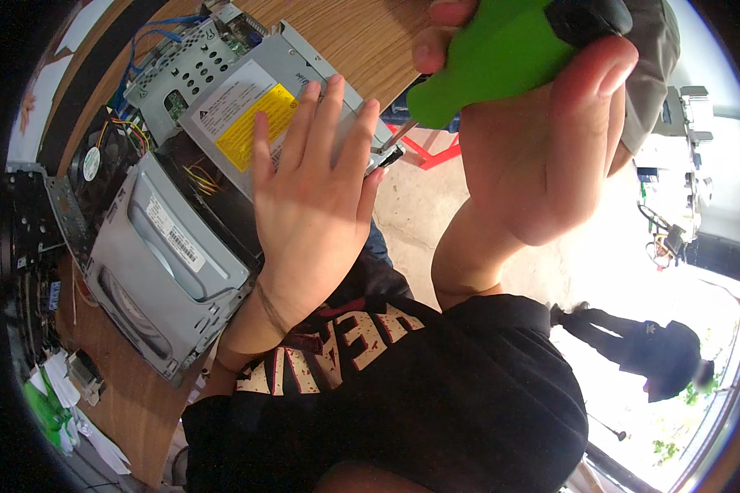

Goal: The person disassembles a desktop computer by removing the side panel by hand, then uses a screwdriver to unscrew and remove the power supply and an optical drive from the chassis.

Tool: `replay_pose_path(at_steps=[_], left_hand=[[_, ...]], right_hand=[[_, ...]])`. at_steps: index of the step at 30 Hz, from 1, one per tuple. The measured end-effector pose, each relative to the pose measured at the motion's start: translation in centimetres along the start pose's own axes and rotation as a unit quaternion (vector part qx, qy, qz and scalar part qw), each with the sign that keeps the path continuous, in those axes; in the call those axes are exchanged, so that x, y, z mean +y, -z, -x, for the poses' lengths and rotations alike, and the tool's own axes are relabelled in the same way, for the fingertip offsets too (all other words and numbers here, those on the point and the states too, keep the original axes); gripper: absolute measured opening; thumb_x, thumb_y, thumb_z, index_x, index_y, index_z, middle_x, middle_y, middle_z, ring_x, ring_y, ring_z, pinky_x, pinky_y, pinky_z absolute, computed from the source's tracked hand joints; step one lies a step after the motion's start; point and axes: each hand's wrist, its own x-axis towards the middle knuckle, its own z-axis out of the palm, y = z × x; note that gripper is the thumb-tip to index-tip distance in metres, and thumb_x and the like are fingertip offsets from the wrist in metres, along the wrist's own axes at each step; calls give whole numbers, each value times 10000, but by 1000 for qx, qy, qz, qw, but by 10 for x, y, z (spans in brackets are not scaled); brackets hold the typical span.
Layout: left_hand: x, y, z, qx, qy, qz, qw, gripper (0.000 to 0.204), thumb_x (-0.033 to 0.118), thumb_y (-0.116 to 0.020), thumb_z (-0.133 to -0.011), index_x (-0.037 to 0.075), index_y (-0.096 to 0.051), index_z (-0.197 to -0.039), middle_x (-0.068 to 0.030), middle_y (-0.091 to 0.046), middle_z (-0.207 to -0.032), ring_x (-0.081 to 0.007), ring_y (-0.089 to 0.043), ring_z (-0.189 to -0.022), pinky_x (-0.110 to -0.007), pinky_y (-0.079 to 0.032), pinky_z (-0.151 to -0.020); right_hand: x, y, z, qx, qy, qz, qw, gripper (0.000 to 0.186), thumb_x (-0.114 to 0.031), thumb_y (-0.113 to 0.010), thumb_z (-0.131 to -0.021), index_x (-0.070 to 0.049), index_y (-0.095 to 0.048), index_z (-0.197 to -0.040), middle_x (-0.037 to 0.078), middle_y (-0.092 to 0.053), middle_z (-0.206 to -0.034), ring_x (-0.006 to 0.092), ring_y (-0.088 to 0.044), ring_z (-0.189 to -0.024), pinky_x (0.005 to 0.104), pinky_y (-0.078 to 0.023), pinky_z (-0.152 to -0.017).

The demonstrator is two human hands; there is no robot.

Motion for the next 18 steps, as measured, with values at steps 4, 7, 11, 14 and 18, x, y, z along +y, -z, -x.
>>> replay_pose_path(at_steps=[4, 7, 11, 14, 18], left_hand=[[2, 0, -1, -1, -4, 6, 1000, 370, 169, -551, -812, 58, -614, -1159, -166, -540, -1298, -294, -485, -1251, -559, -306, -1049], [3, 0, -2, -3, 2, 9, 1000, 370, 189, -569, -810, 60, -619, -1154, -156, -543, -1303, -284, -483, -1255, -558, -302, -1052], [3, -2, -2, 7, 18, 12, 1000, 369, 208, -591, -807, 70, -630, -1148, -144, -545, -1309, -273, -486, -1254, -560, -303, -1056], [5, -2, -2, 4, 12, 11, 1000, 367, 217, -603, -807, 78, -638, -1144, -139, -549, -1308, -265, -489, -1252, -562, -303, -1060], [-1, -5, 1, 3, 13, -13, 1000, 362, 205, -594, -811, 81, -642, -1148, -141, -552, -1303, -268, -491, -1249, -563, -302, -1064]], right_hand=[[11, 20, -11, -56, 44, -48, 996, 523, -358, -420, -1011, -92, -252, -1428, 136, -511, -996, 185, -536, -710, 302, -475, -552], [17, 8, -17, -145, 53, -100, 983, 533, -367, -421, -1010, -130, -225, -1445, 166, -540, -995, 167, -509, -550, 245, -441, -450], [9, -3, -14, -71, 26, -57, 996, 641, -470, -440, -980, -170, -169, -1478, 202, -546, -1074, 173, -510, -474, 202, -417, -396], [13, 16, -21, -92, 86, 18, 992, 752, -567, -449, -946, -148, -148, -1494, 202, -526, -1130, 214, -572, -566, 181, -442, -435], [27, -31, -16, 111, 170, 105, 974, 665, -502, -411, -985, -120, -186, -1480, 173, -527, -1107, 248, -603, -659, 235, -460, -459]])
